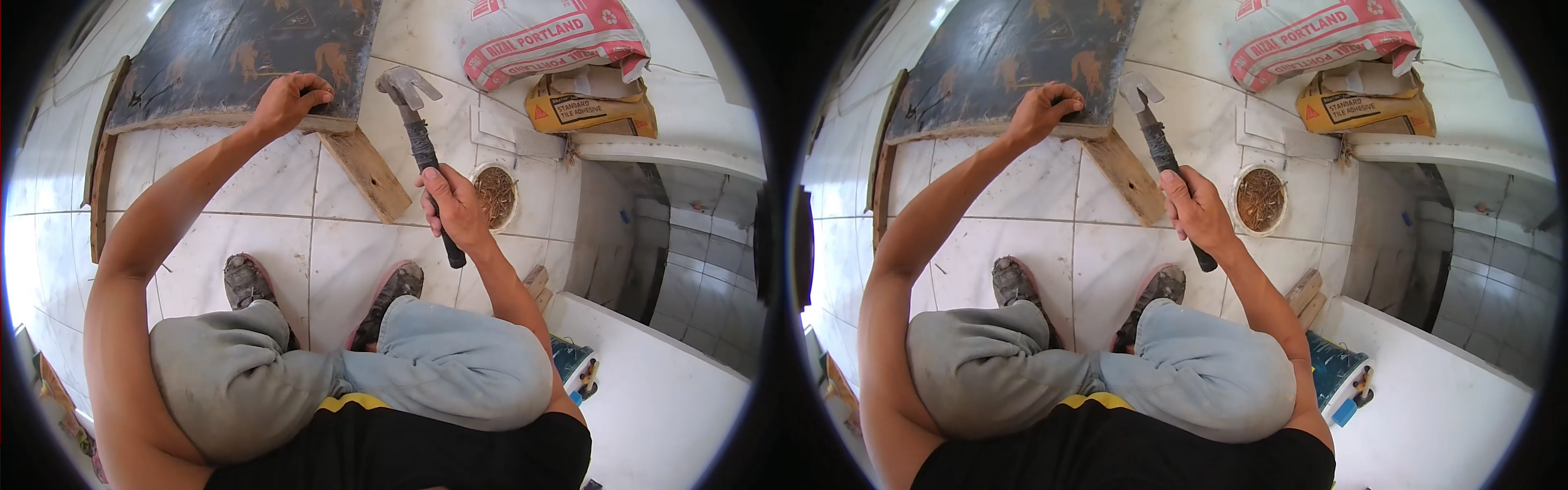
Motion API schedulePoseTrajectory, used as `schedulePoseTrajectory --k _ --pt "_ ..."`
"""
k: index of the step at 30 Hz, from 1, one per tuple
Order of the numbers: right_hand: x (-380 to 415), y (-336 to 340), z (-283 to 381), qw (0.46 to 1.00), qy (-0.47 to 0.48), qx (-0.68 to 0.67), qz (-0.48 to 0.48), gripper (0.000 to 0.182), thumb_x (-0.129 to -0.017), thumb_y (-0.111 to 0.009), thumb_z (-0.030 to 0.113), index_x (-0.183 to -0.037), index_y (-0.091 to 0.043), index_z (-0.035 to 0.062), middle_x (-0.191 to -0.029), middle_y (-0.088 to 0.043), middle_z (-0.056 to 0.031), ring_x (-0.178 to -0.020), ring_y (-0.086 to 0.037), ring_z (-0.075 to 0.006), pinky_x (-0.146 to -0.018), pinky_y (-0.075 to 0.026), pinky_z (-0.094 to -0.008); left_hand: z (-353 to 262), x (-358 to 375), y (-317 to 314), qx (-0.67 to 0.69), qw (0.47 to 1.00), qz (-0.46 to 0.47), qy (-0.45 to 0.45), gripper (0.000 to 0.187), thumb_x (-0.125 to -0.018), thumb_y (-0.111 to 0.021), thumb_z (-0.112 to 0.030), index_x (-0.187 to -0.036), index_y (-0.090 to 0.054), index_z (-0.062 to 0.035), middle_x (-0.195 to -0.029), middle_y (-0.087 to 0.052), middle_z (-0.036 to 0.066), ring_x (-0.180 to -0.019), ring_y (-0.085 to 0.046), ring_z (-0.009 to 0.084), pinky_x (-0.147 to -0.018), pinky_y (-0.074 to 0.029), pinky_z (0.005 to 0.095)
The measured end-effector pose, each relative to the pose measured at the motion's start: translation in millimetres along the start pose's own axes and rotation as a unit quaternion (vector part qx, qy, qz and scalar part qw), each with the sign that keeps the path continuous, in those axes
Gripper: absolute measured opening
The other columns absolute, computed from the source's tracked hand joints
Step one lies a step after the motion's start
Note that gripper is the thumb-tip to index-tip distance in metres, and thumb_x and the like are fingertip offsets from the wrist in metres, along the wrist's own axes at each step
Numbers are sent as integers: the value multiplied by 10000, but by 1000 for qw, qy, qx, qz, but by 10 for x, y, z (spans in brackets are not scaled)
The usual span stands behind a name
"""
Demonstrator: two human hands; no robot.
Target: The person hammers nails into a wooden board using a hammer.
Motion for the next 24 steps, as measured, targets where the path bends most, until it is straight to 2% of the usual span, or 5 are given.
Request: schedulePoseTrajectory --k 8,12,16,18,24 --pt "143 -344 704 989 137 -58 -8 420 -1086 -463 455 -926 -520 71 -607 -467 20 -472 -419 -62 -455 -379 -254 -30 14 -37 -31 996 -6 -78 168 -915 -734 -190 -993 -759 -43 -911 -745 91 -911 -645 269 -899 -491 403" --pt "-234 -506 124 997 -39 23 55 479 -1064 -493 506 -875 -496 65 -601 -488 6 -465 -459 -83 -418 -394 -274 -118 28 -24 -83 991 2 -109 92 -898 -718 -109 -949 -741 -36 -898 -745 74 -881 -694 254 -1116 -423 430" --pt "-46 -463 197 997 -9 71 27 473 -1071 -474 487 -882 -508 55 -602 -501 -9 -459 -482 -95 -415 -411 -277 -129 91 2 -45 991 7 -125 100 -901 -720 -111 -969 -748 -43 -905 -731 80 -930 -687 270 -1008 -477 404" --pt "11 -491 376 996 28 -67 47 460 -1077 -448 465 -905 -524 45 -592 -492 -18 -445 -475 -99 -413 -418 -272 -62 -46 43 40 993 84 -69 113 -908 -709 -98 -1003 -754 -56 -984 -719 98 -993 -678 270 -925 -498 384" --pt "34 -393 583 998 51 -39 15 457 -1077 -431 462 -923 -523 42 -593 -483 -18 -428 -443 -96 -409 -409 -276 188 -95 93 -327 931 -27 -159 429 -1009 -446 -49 -1411 -558 -147 -1465 -523 74 -1389 -461 288 -1205 -283 489"
Point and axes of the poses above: each hand's wrist, its own x-axis away from the middle knuckle, its own y-axis out of the back of the hand, z = x × y, the point moved 7 cm from there along -x, towards the middle knuckle
